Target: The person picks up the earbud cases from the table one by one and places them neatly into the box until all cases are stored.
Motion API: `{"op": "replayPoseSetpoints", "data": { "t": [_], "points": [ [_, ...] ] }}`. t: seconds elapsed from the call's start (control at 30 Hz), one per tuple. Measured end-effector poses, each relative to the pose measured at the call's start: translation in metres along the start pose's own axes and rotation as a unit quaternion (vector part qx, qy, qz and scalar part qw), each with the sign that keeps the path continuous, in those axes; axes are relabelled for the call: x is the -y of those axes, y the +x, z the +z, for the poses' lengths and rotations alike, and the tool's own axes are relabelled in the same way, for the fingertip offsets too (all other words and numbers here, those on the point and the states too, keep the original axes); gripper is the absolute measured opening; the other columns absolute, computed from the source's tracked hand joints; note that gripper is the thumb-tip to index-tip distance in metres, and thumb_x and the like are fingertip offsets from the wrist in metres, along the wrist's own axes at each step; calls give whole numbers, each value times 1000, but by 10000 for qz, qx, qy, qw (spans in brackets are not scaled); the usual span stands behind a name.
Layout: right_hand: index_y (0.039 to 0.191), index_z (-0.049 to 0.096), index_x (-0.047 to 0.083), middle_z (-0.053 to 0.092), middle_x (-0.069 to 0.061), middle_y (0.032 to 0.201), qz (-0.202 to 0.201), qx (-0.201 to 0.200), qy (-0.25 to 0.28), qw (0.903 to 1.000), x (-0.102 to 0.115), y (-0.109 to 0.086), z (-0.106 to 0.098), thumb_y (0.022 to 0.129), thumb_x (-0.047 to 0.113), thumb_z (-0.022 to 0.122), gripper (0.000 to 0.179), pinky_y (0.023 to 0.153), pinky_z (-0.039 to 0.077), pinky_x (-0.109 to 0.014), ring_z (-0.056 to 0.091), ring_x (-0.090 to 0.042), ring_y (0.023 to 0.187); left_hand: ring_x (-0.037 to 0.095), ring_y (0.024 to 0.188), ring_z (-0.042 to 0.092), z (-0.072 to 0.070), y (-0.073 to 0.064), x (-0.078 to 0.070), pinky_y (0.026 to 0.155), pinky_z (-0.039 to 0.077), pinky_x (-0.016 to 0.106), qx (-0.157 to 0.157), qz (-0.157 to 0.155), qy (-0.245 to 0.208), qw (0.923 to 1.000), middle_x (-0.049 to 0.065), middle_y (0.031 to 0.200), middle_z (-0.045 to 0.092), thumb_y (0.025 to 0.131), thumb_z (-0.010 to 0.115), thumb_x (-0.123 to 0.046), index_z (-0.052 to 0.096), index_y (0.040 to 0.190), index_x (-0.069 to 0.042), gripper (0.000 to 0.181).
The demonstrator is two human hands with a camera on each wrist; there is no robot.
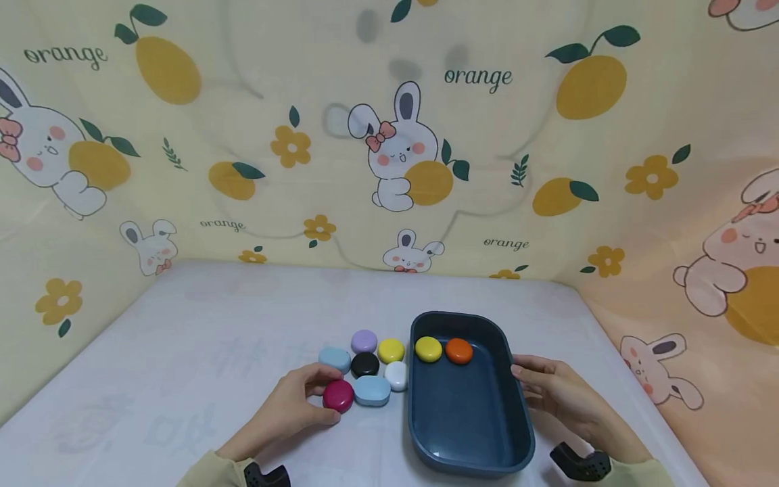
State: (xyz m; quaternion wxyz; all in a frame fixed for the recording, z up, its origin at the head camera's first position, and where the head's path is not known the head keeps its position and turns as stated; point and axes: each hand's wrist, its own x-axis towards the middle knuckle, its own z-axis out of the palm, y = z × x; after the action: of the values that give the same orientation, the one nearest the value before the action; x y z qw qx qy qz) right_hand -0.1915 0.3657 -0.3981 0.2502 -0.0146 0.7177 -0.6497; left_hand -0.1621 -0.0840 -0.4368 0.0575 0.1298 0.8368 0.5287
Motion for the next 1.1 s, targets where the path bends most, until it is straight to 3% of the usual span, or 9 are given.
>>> {"op": "replayPoseSetpoints", "data": {
  "t": [0.2, 0.43, 0.63, 1.1],
  "points": [
    [146, 29, -13, 57, -15, 133, 7, -59, -55, 10000, -1, 1, 1, 103, 23, 54, 61, 95, 49, -50, 60, -26, 114, 22, 99, 64, -1, 1, 2, 86, 55, 37, -4, -88, -84, 9999, 3, 111, 64, 69, 89, -11, 64, 116, -5, 53],
    [147, 22, -15, 48, -25, 141, 49, -170, -277, 9995, -1, 2, 3, 103, 26, 55, 69, 96, 48, -53, 56, -31, 119, 24, 99, 65, -8, -4, 5, 86, 55, 32, 4, -118, -602, 9981, 9, 114, 62, 72, 88, -11, 62, 118, -3, 54],
    [147, 20, -16, 47, -26, 141, 64, -212, -295, 9993, 1, 3, 3, 102, 26, 56, 71, 96, 48, -52, 56, -31, 119, 24, 98, 65, -14, -7, 1, 85, 55, 34, -188, -126, -832, 9963, 11, 115, 63, 72, 89, -10, 61, 120, -2, 56],
    [147, 20, -17, 50, -22, 139, 4, -205, -235, 9995, 0, -2, 1, 102, 25, 56, 71, 96, 48, -51, 58, -28, 117, 24, 103, 64, -15, -6, -6, 88, 54, 34, -411, -167, -696, 9966, 9, 115, 64, 72, 89, -13, 62, 120, -3, 56]
  ]
}}
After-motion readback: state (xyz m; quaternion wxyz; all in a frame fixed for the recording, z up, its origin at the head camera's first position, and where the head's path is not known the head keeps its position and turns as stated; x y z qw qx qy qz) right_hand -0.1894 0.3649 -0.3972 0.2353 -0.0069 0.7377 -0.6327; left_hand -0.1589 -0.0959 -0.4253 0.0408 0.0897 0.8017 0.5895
